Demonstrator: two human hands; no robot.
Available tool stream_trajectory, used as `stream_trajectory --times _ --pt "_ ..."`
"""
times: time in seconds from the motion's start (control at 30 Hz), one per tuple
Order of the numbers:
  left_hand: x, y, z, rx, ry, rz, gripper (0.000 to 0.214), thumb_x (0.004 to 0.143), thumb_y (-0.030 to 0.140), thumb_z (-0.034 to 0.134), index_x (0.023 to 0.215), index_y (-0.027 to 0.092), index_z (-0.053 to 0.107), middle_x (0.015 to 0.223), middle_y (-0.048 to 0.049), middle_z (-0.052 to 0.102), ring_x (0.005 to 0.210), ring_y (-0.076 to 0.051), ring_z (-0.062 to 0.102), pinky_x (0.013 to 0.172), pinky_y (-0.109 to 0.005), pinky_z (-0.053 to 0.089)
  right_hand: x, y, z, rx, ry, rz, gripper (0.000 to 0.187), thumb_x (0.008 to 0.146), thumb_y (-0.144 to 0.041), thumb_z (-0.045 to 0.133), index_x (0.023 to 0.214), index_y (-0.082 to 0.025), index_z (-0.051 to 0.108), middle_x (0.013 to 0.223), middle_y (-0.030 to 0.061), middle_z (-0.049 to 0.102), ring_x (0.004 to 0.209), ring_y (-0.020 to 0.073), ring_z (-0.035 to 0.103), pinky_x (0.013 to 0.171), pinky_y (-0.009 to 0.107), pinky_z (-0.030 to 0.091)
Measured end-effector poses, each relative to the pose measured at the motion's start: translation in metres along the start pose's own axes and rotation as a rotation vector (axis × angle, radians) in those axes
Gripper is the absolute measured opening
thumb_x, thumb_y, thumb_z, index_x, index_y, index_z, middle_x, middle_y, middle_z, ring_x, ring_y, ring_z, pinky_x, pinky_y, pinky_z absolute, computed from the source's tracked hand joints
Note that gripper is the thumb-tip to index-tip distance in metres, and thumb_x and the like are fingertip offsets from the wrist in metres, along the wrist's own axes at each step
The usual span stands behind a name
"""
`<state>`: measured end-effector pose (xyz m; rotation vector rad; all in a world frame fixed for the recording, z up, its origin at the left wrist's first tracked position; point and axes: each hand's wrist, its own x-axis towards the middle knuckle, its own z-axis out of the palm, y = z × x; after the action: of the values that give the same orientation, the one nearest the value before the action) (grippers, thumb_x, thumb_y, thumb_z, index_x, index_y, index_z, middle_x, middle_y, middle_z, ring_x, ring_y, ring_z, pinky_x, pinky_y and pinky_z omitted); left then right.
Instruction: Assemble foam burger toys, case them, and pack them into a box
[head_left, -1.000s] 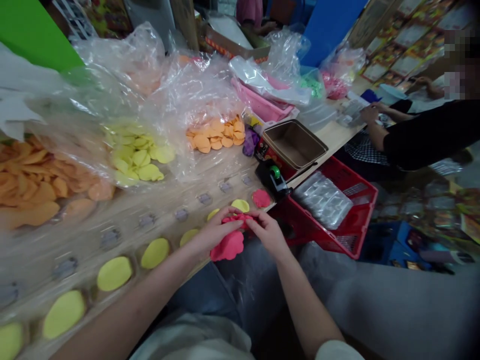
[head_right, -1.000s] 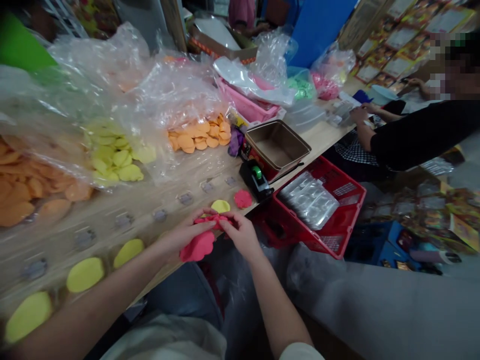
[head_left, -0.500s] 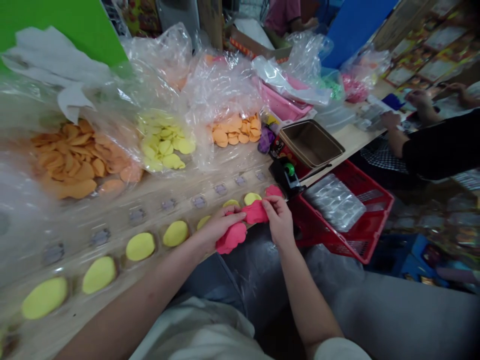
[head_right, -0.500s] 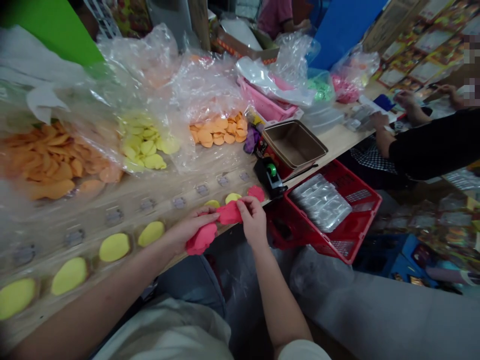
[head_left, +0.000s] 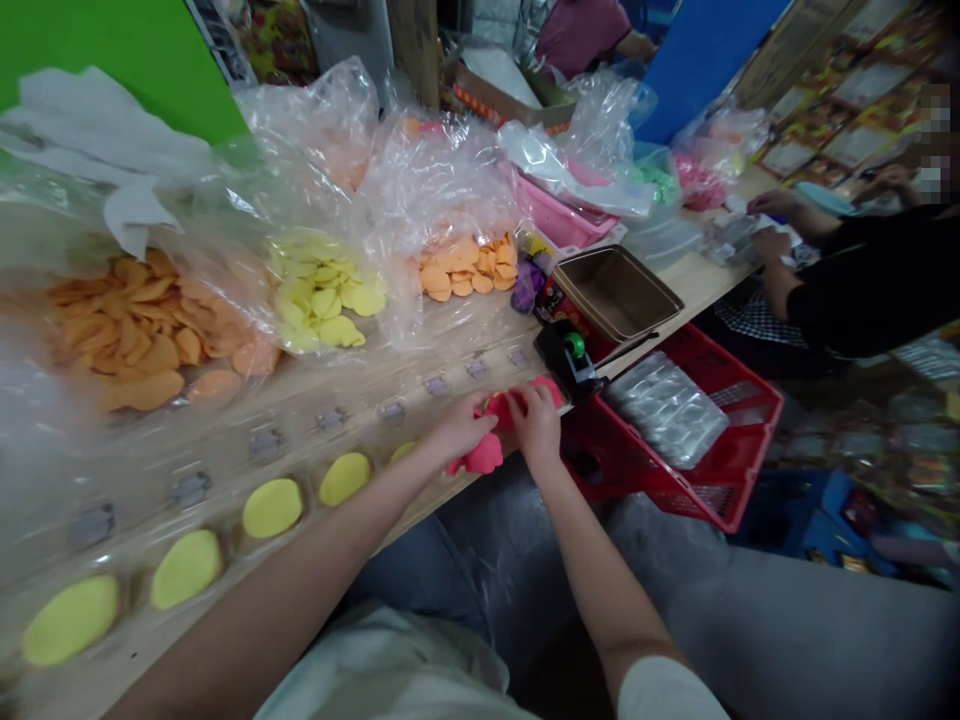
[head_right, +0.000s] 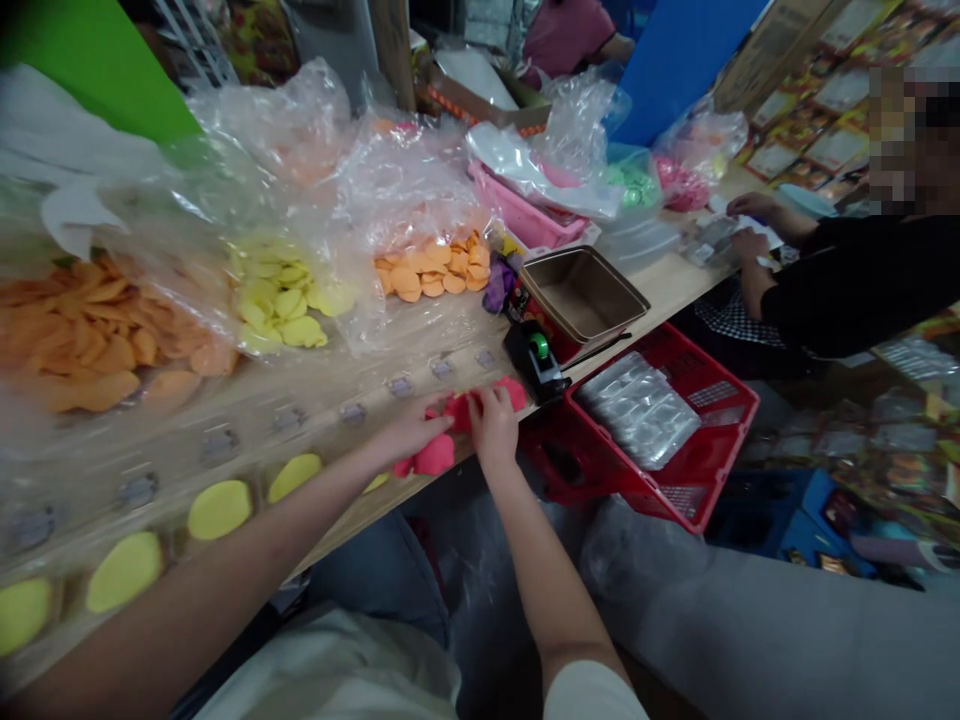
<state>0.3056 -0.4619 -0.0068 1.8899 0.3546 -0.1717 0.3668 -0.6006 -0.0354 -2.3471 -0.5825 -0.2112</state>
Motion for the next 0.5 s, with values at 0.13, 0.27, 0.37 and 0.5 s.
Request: stream_trajectory --times 0.13,0.27,0.37,0.5 --pt "-0.011 0.0 -0.005 0.16 0.05 0.049 0.051 0.077 0.022 0.051 0.127 0.014 0.045 0.126 -0.014 0.052 0.114 -0.025 0.049 0.098 -0.039 0.036 -0.002 0.001 0.009 -0.124 0.066 -0.073 0.022 0.087 -0.027 0.047 0.095 -0.018 0.065 0.087 0.0088 0.055 0.082 0.0188 0.053 0.074 0.031 0.047" --pt "-0.038 0.013 -0.001 0.442 -0.034 0.232 0.052 0.079 0.015 0.045 0.13 0.014 0.041 0.139 -0.011 0.04 0.124 -0.023 0.041 0.103 -0.035 0.033 -0.002 0.006 0.007 -0.116 0.095 -0.175 0.022 0.089 -0.028 0.045 0.093 -0.017 0.064 0.089 0.0097 0.057 0.087 0.0193 0.054 0.079 0.033 0.048" --pt "-0.045 0.021 0.007 0.717 -0.113 0.236 0.056 0.078 0.011 0.044 0.133 0.007 0.037 0.142 -0.0157 0.034 0.121 -0.026 0.044 0.097 -0.037 0.04 -0.008 0.009 -0.003 -0.138 0.08 -0.254 0.023 0.09 -0.025 0.043 0.098 -0.015 0.062 0.094 0.0108 0.06 0.091 0.0193 0.054 0.082 0.034 0.048" --pt "-0.036 0.019 0.014 0.86 -0.14 0.21 0.056 0.077 0.01 0.044 0.132 0.006 0.037 0.141 -0.0173 0.037 0.111 -0.028 0.053 0.085 -0.037 0.047 -0.03 0.007 -0.015 -0.273 0.057 -0.256 0.03 0.089 -0.02 0.041 0.114 -0.01 0.056 0.113 0.0148 0.058 0.111 0.0229 0.047 0.096 0.04 0.041"
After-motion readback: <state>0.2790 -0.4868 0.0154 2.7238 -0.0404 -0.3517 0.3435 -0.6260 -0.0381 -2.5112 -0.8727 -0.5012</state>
